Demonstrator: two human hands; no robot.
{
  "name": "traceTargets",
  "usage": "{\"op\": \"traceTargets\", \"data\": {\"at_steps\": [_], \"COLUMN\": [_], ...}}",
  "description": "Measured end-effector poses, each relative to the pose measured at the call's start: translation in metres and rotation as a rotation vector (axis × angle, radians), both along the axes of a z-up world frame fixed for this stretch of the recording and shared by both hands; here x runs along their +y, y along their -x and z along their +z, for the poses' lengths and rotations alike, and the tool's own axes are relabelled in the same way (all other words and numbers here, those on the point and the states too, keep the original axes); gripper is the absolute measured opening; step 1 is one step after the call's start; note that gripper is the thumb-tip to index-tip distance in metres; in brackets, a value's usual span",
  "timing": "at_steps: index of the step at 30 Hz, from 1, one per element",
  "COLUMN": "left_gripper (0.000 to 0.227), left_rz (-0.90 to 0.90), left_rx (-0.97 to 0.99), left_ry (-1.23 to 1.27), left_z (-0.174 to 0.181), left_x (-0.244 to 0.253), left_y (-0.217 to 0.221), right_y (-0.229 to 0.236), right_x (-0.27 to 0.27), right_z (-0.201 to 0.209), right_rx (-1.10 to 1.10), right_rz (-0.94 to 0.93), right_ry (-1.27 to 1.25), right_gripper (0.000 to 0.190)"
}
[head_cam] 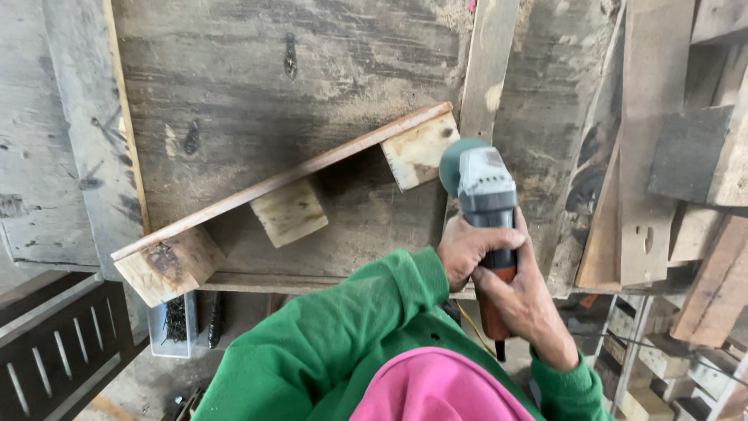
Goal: The person uses an angle grinder to smooth the edges and surfaces of a wooden piece. They reposition the wood several times to access different sides and continue grinding until the clip ends.
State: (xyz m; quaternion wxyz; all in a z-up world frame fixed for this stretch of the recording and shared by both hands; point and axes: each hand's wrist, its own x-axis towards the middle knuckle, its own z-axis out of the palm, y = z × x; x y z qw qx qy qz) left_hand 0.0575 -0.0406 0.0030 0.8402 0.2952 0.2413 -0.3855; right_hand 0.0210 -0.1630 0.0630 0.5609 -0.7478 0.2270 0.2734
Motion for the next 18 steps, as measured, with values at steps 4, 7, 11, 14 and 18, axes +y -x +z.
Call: {"op": "traceTargets", "data": {"at_steps": [4, 7, 11, 14, 18], "left_gripper": [0.032, 0.033, 0.035, 0.039, 0.041], "left_rz": [0.054, 0.054, 0.037, 0.079, 0.119], "left_rx": [-0.008, 0.005, -0.028, -0.031, -0.049], "left_ry": [-0.011, -0.007, 0.013, 0.032, 0.047], "left_z": [0.000, -0.003, -0.012, -0.014, -0.017], "left_x": [0.006, 0.009, 0.020, 0.035, 0.042], "left_y": [0.007, 0.022, 0.021, 0.035, 0.052], "right_y": [0.009, 0.021, 0.015, 0.021, 0.028], "right_x": [0.005, 0.009, 0.018, 0.027, 0.031], "right_z": [-0.003, -0.006, -0.009, -0.006, -0.008], "right_rx": [-0.056, -0.028, 0.002, 0.034, 0.179], "right_rz": [0.122, 0.071, 0.086, 0.179, 0.309], "right_ry": [0.072, 0.042, 0.052, 0.138, 0.334], "right_gripper": [0.105, 0.105, 0.107, 0.106, 0.109]}}
